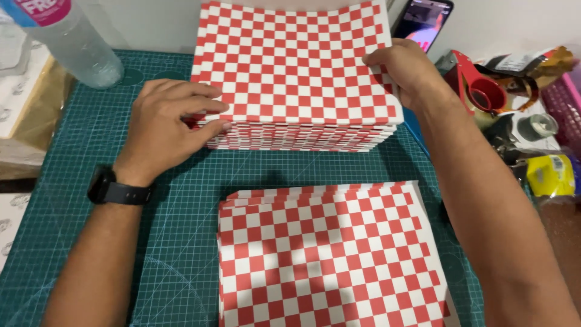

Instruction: Folding individual checkered paper sheets and stacking them on a workspace.

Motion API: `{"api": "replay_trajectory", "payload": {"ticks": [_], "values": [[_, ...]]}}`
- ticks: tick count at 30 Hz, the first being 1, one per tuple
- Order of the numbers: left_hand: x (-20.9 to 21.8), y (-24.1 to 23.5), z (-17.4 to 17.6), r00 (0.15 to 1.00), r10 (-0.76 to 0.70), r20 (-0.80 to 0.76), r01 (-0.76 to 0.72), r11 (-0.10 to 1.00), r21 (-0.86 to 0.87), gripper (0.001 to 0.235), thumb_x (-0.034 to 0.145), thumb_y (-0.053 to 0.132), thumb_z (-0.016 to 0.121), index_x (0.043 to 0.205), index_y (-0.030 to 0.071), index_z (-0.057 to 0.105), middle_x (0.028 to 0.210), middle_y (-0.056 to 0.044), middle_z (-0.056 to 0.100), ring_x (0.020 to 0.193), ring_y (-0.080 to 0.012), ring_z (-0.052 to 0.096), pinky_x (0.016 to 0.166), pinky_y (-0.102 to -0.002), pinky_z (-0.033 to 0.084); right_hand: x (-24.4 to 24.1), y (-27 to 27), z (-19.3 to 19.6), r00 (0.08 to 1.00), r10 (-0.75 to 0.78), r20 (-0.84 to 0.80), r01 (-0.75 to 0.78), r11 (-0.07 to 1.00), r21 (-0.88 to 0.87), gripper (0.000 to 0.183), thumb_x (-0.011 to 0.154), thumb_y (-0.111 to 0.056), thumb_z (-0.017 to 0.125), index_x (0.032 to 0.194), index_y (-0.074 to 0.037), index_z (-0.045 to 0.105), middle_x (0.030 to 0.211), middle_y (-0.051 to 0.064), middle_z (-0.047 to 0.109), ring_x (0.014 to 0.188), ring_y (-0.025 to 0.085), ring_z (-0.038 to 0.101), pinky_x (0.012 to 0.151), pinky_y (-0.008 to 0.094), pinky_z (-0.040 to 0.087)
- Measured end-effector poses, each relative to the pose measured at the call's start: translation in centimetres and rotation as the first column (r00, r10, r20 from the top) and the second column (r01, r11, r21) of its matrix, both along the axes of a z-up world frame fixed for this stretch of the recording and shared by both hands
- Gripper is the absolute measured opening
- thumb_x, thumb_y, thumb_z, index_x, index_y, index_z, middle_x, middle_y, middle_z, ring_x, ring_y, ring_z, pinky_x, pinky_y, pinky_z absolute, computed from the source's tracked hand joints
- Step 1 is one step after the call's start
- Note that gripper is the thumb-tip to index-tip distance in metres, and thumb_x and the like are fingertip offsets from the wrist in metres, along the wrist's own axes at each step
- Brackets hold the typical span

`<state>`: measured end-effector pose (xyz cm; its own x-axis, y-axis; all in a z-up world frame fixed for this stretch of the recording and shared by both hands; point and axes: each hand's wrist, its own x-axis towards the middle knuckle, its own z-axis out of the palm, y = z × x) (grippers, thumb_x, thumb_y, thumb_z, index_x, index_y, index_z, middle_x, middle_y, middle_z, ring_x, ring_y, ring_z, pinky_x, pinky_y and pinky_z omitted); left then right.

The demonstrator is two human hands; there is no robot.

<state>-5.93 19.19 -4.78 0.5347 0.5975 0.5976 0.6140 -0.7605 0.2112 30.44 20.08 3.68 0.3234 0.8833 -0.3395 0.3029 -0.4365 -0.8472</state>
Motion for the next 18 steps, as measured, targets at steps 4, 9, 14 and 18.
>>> {"api": "replay_trajectory", "payload": {"ticks": [4,9,14,18], "values": [[0.0,0.1,-0.1,1.000,0.008,-0.010,-0.008,0.999,0.032,0.028,0.091,0.034,0.086,0.111,0.015,0.081,0.125,-0.003,0.076,0.115,-0.0241,0.068,0.102,-0.046,0.044,0.3,-0.3,0.0,1.000,0.000,-0.021,0.000,1.000,0.001,0.042,0.094,-0.030,0.063,0.129,-0.013,0.048,0.123,0.001,0.075,0.108,0.018,0.079,0.086,0.032,0.064],[0.0,0.1,-0.2,1.000,0.007,-0.015,-0.007,0.998,0.055,0.026,0.092,0.031,0.086,0.111,0.014,0.081,0.125,-0.004,0.077,0.115,-0.0249,0.068,0.101,-0.047,0.045,0.3,-0.1,0.0,0.999,-0.013,-0.037,0.013,1.000,0.003,0.041,0.092,-0.029,0.064,0.126,-0.011,0.049,0.119,0.003,0.076,0.104,0.019,0.079,0.084,0.032,0.065],[0.1,0.0,0.0,1.000,0.016,-0.006,-0.016,0.999,0.043,0.023,0.092,0.032,0.086,0.108,0.016,0.081,0.125,-0.001,0.076,0.115,-0.0243,0.068,0.102,-0.046,0.044,2.4,0.2,-0.5,1.000,-0.010,-0.026,0.009,1.000,-0.030,0.045,0.093,-0.033,0.066,0.129,-0.013,0.049,0.124,0.002,0.075,0.109,0.018,0.079,0.088,0.032,0.065],[0.0,-0.1,0.0,1.000,0.020,-0.005,-0.019,1.000,0.019,0.024,0.092,0.031,0.086,0.110,0.016,0.080,0.126,-0.002,0.076,0.117,-0.0250,0.068,0.102,-0.046,0.043,6.2,-0.3,-3.8,0.782,-0.102,0.615,-0.374,0.713,0.594,0.028,0.101,-0.017,0.071,0.124,-0.005,0.061,0.119,0.013,0.069,0.106,0.025,0.065,0.080,0.039,0.055]]}}
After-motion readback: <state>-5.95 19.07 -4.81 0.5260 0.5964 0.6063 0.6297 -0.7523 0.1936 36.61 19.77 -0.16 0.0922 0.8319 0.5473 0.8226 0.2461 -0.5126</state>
